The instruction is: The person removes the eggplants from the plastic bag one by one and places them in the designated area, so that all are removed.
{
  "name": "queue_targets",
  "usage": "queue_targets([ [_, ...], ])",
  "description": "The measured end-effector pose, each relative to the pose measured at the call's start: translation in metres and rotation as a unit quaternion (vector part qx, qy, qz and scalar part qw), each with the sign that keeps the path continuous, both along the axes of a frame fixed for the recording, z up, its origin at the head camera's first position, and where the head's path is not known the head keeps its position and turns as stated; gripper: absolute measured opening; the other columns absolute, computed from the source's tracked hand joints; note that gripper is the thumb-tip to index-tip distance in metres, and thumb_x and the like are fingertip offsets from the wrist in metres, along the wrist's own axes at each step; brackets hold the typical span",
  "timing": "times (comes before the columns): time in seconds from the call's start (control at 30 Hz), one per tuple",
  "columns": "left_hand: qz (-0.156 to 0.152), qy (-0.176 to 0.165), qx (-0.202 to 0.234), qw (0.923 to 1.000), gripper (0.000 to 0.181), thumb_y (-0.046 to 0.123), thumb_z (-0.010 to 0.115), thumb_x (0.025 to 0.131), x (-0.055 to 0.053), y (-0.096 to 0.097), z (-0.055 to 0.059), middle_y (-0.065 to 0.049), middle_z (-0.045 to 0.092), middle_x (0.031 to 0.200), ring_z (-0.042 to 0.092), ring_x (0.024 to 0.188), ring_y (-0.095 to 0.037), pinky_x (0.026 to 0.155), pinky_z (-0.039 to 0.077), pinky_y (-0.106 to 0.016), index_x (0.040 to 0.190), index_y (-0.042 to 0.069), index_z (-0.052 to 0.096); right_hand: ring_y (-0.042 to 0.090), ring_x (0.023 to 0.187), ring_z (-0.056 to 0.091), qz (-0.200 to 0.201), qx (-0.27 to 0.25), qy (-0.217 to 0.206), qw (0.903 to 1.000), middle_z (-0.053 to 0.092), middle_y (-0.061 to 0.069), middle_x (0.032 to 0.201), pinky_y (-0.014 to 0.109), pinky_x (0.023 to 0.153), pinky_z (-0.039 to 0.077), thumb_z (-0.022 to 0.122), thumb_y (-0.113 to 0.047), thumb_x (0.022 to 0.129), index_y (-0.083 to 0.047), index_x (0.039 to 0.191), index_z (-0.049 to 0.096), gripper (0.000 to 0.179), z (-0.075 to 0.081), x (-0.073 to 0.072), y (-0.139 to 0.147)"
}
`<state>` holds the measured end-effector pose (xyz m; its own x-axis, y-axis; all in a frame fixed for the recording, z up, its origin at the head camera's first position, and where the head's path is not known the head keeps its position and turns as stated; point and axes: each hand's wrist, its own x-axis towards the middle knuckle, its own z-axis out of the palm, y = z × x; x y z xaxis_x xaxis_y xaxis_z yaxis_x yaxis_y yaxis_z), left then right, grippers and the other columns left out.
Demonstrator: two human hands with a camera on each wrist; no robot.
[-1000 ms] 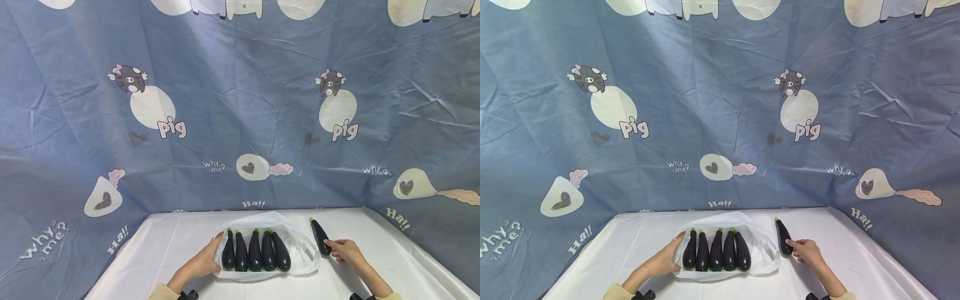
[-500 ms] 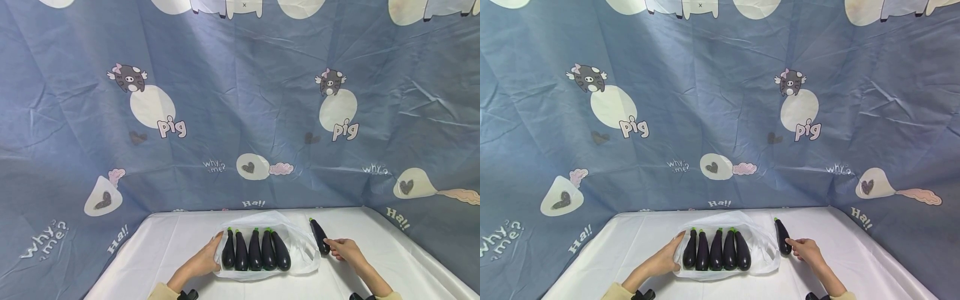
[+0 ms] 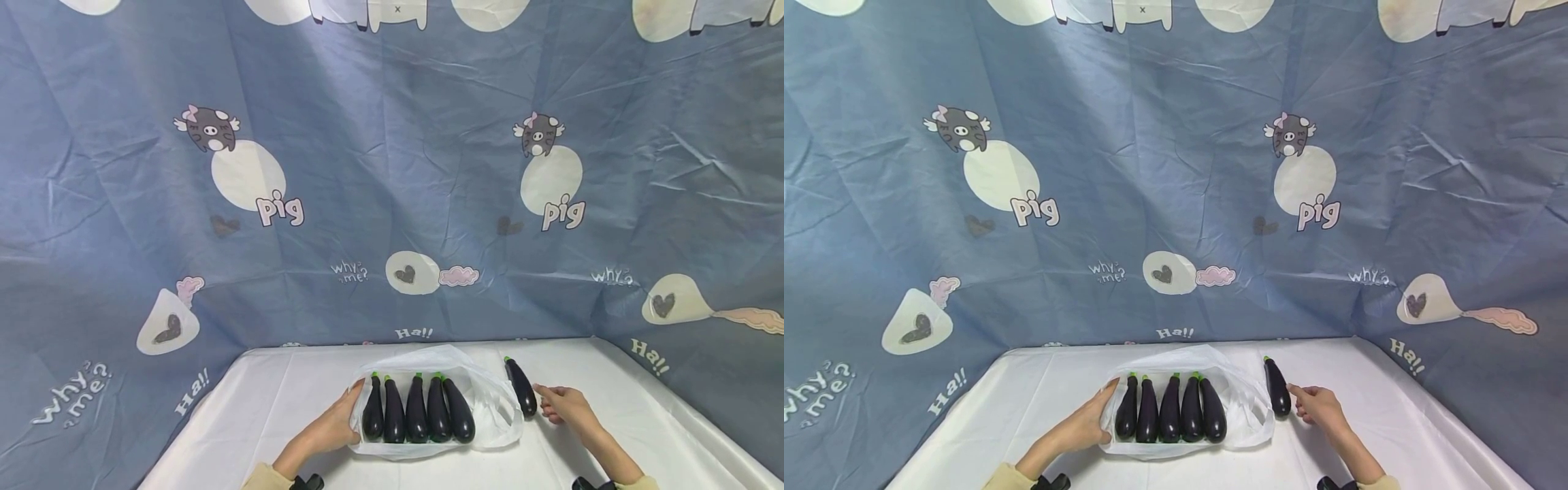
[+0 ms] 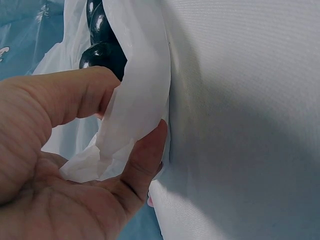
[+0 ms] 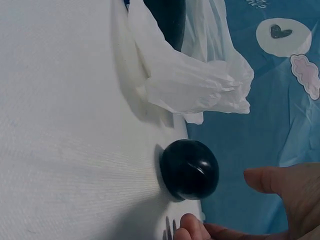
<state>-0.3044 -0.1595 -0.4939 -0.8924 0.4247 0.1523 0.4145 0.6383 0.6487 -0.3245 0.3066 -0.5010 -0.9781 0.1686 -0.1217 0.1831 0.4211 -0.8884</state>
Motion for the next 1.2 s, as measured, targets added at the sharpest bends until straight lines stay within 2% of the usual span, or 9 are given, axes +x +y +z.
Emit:
queue_targets([
  [0.23, 0.003, -0.006, 0.002, 1.0, 0.108, -0.004, 0.071, 0.054, 0.0, 0.0, 0.0, -0.028, 0.022, 0.156, 0.022, 0.143, -0.049, 0.112, 0.022, -0.064, 0.15, -0.007, 0.02, 0.012, 0.071, 0.067, -0.003, -0.014, 0.019, 0.9997, 0.068, 0.009, 0.083, 0.026, 0.064, 0.059, 0.06, -0.043, 0.091, 0.02, 0.126, 0.047, 0.073, 0.006, 0.001, 0.002],
  [0.43, 0.006, -0.008, -0.003, 1.0, 0.108, -0.003, 0.072, 0.055, 0.0, -0.001, 0.0, -0.028, 0.022, 0.156, 0.022, 0.142, -0.049, 0.112, 0.023, -0.064, 0.15, -0.006, 0.02, 0.016, 0.085, 0.068, 0.004, 0.004, 0.014, 0.9999, 0.065, 0.028, 0.11, 0.029, 0.074, 0.059, 0.056, -0.049, 0.091, 0.018, 0.13, 0.044, 0.078, 0.019, 0.004, 0.0],
  [0.53, 0.005, -0.008, -0.003, 0.9999, 0.108, -0.003, 0.072, 0.055, 0.0, 0.0, 0.001, -0.028, 0.023, 0.156, 0.023, 0.142, -0.049, 0.111, 0.023, -0.064, 0.15, -0.006, 0.021, 0.02, 0.091, 0.069, 0.004, 0.011, 0.013, 0.9998, 0.061, 0.032, 0.12, 0.031, 0.077, 0.059, 0.055, -0.051, 0.091, 0.017, 0.131, 0.044, 0.079, 0.025, 0.006, -0.003],
  [0.73, 0.002, -0.01, 0.002, 0.9999, 0.108, -0.004, 0.072, 0.054, -0.001, -0.001, 0.002, -0.027, 0.024, 0.156, 0.024, 0.142, -0.049, 0.111, 0.024, -0.065, 0.15, -0.005, 0.022, 0.024, 0.094, 0.069, 0.011, 0.007, 0.028, 0.9995, 0.06, 0.033, 0.12, 0.032, 0.08, 0.059, 0.057, -0.051, 0.091, 0.016, 0.13, 0.046, 0.079, 0.032, 0.01, -0.013],
  [1.0, 0.001, -0.025, 0.01, 0.9996, 0.108, -0.004, 0.073, 0.055, -0.001, -0.001, 0.004, -0.026, 0.023, 0.156, 0.024, 0.142, -0.049, 0.11, 0.024, -0.066, 0.15, -0.003, 0.023, 0.021, 0.094, 0.069, 0.016, -0.004, 0.039, 0.9991, 0.06, 0.03, 0.119, 0.031, 0.081, 0.059, 0.058, -0.045, 0.092, 0.015, 0.129, 0.048, 0.071, 0.044, 0.016, -0.026],
  [1.2, 0.003, -0.032, 0.014, 0.9994, 0.108, -0.004, 0.073, 0.055, 0.0, 0.0, 0.005, -0.026, 0.024, 0.156, 0.024, 0.142, -0.049, 0.11, 0.024, -0.066, 0.151, -0.002, 0.024, 0.019, 0.091, 0.067, 0.025, 0.008, 0.039, 0.9989, 0.063, 0.025, 0.117, 0.031, 0.08, 0.059, 0.058, -0.045, 0.092, 0.013, 0.129, 0.05, 0.069, 0.05, 0.019, -0.035],
])
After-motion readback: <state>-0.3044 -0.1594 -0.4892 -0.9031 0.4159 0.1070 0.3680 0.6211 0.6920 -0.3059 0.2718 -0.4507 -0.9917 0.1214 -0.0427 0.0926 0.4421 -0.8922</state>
